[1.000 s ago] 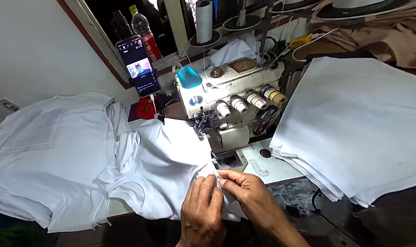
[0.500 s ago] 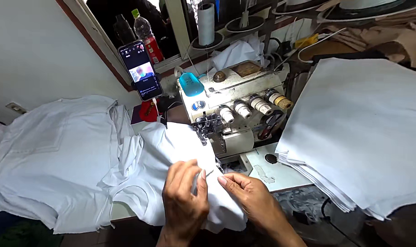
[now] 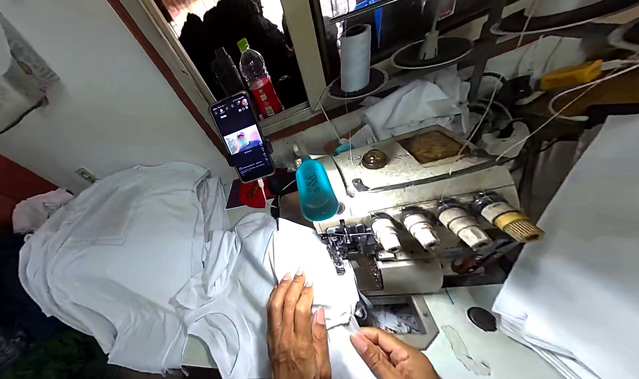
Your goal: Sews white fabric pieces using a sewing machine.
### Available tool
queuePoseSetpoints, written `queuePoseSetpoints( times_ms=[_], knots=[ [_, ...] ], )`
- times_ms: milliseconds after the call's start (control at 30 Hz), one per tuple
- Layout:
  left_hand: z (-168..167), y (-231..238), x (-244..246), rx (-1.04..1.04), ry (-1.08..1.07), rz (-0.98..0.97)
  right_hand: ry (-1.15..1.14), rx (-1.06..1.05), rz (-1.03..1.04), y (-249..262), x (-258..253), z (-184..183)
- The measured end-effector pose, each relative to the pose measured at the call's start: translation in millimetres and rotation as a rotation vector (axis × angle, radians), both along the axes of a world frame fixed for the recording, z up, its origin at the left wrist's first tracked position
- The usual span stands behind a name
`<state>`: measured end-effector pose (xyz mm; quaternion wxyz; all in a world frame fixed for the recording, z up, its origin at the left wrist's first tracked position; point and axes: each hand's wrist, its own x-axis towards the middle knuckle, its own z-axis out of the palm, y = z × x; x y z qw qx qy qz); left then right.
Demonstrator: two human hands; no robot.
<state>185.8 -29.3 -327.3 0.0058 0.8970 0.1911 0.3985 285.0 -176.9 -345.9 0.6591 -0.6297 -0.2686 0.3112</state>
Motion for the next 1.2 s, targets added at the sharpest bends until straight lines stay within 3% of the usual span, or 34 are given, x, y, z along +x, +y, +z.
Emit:
queuePoseSetpoints(
  times_ms=[233, 567, 900, 1200],
  knots=[
    [-7, -3, 0, -0.081, -0.065, -0.005, 0.003, 0.061, 0.081, -3, 6, -5],
    [-13, -7, 9, -0.13, -0.156, 0.004, 0.078, -0.013, 0.087, -4, 11, -3],
    [-10, 4, 4, -0.086, -0.121, -0.051, 0.034, 0.049, -0.038, 7, 0, -15],
    [19, -3, -3, -0.233, -0.005, -0.09, 0.082, 0.099, -0.205, -5, -23, 14]
  ],
)
